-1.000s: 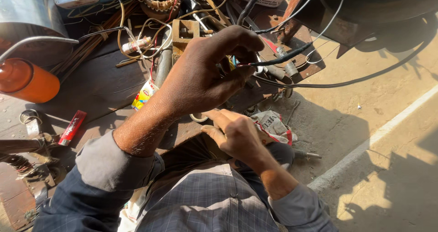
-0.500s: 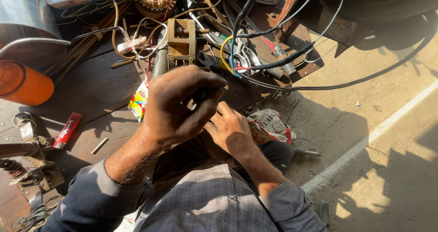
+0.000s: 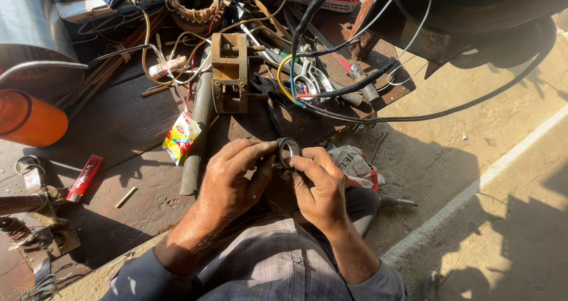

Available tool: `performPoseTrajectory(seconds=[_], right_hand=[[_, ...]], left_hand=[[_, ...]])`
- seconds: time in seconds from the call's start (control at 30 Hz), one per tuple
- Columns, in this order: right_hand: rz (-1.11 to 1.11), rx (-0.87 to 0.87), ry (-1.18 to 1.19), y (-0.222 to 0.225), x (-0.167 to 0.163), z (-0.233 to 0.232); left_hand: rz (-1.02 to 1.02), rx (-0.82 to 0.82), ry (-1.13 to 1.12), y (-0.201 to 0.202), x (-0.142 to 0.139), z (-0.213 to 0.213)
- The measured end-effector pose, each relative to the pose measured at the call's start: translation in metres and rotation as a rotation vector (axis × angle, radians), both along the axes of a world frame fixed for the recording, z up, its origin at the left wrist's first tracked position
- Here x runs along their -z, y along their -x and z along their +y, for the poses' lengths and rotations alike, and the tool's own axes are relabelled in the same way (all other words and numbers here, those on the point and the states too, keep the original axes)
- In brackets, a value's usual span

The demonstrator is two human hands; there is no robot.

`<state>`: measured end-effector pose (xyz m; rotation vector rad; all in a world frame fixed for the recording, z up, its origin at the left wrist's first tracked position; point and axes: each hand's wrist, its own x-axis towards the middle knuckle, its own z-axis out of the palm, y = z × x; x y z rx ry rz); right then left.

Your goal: The person strips the ends of several wires, twists them together, and wraps the connections with black and yellow electrical tape. The person handles multiple wire pairs and secures each joint with tape.

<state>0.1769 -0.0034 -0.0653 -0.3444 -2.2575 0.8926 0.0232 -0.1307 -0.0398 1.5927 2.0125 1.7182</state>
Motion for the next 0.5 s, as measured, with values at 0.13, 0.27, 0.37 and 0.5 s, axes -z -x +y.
performPoseTrajectory(seconds=[0.13,0.27,0.37,0.5], right_hand=[[0.039,-0.027,-0.030,-0.002,-0.008,0.000],[-0.013,-0.058,0.012,-0.003,-0.023,0.000],[-0.088,-0.185,0.016,-0.012,-0.044,0.013],[-0.076,-0.362,-0.015,-0.028,-0.073,0.040]], left_hand=[[0.314,-0.011,0.015,0.005,0.000,0.001],[0.373,-0.018,0.071,0.012,0.008,0.005],[-0.541,0.376,0.176,0.022,0.006,0.009],[-0.791,0.703,0.174,0.031,-0.023,0.006]])
